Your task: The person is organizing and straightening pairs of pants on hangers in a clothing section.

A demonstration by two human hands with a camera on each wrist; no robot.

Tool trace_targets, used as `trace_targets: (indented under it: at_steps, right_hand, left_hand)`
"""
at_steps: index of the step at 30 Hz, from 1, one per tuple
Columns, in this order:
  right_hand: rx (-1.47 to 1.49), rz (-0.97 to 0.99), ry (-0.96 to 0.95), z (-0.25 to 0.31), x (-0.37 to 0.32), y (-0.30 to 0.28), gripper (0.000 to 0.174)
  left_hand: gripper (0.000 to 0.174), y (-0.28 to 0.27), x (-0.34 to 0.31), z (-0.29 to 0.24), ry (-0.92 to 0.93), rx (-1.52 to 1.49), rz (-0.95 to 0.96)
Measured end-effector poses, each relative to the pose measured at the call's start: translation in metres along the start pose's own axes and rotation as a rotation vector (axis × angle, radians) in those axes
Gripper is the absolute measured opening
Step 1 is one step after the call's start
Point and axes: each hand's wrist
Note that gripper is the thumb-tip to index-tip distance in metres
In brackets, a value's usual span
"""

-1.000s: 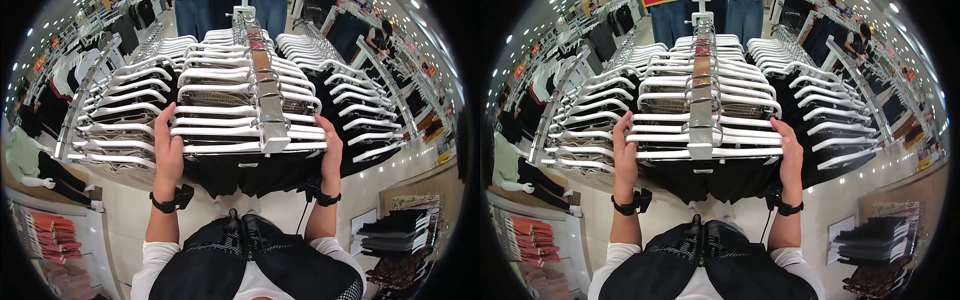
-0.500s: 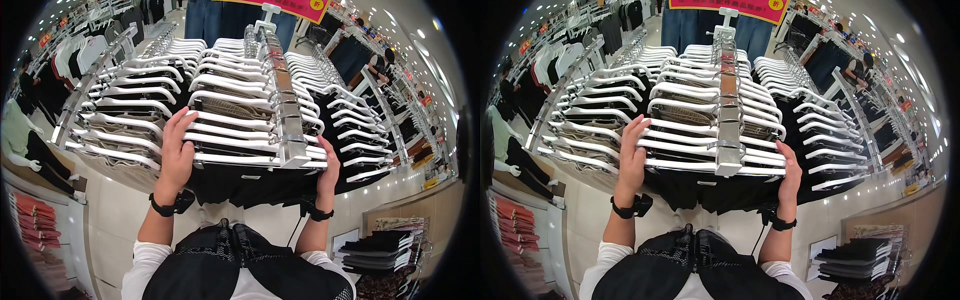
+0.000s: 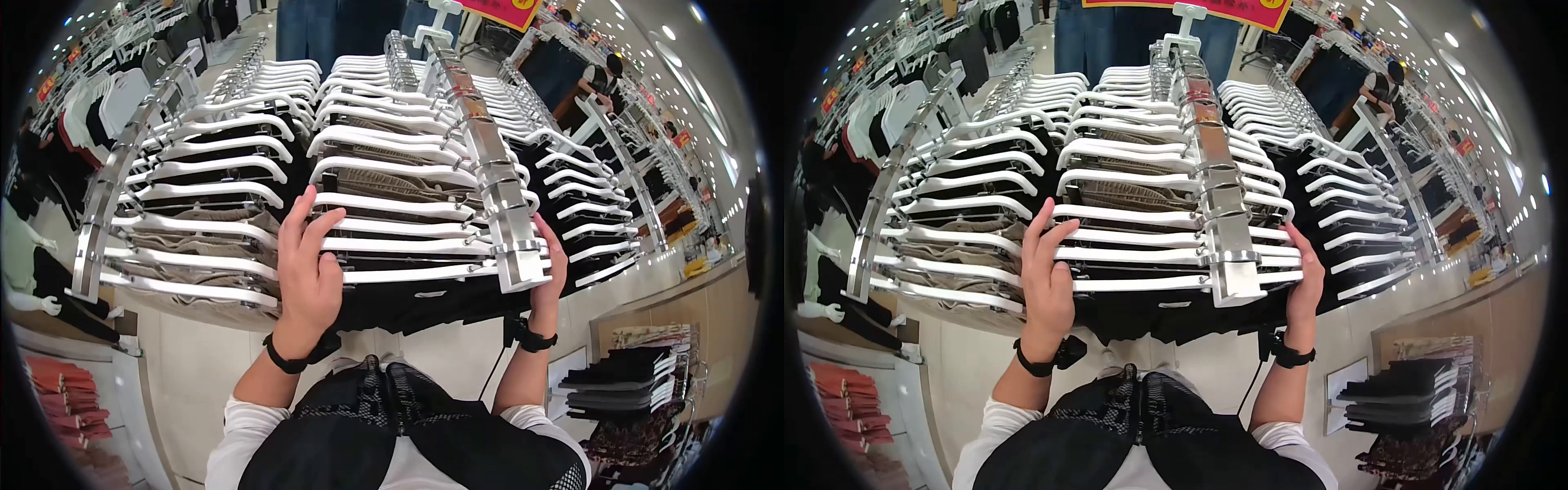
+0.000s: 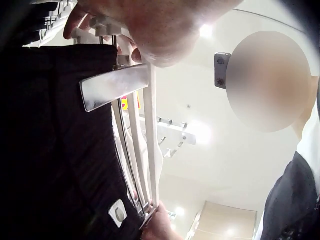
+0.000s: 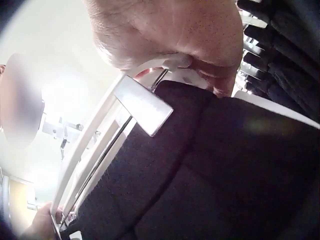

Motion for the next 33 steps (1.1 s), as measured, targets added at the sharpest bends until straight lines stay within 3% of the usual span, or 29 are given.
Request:
trace_targets:
  at_steps: [7,10,21,28,33]
  right_hand:
    - [0.113,-0.045,0.058,-0.008,0.001,-0.006,0.075]
    - [-0.046,-0.096,0.032,0.003,-0.003,-0.001,0.075]
    - [-0.081,-0.184,-0.033,-0.007,-0.007,0.003,0.082]
    - [-0.082,-0.245,-0.009,-0.003,-0.005,0.010,0.068]
    - [-0.066,-0.188,0.004,-0.004,-0.001,0.005,0.072]
  left_hand:
    - [0.057,0.000,0.001,0.012,0.078,-0.030,0.063]
    - [0.060,0.001,0.002,0.014,0.091,-0.050,0.066]
    - [0.059,0.000,-0.001,0.016,0.122,-0.081,0.099]
    - [0.058,0.001,-0.004,0.016,0.144,-0.077,0.078]
    - [0.056,0.003,-0.003,0.016,0.154,-0.054,0.060]
Point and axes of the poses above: each hand's wrist, its own x-axis towards the middle knuckle, its own y-axis out of the palm, z = x × y, and after that the axes turned 7 degrees about x, right-handed
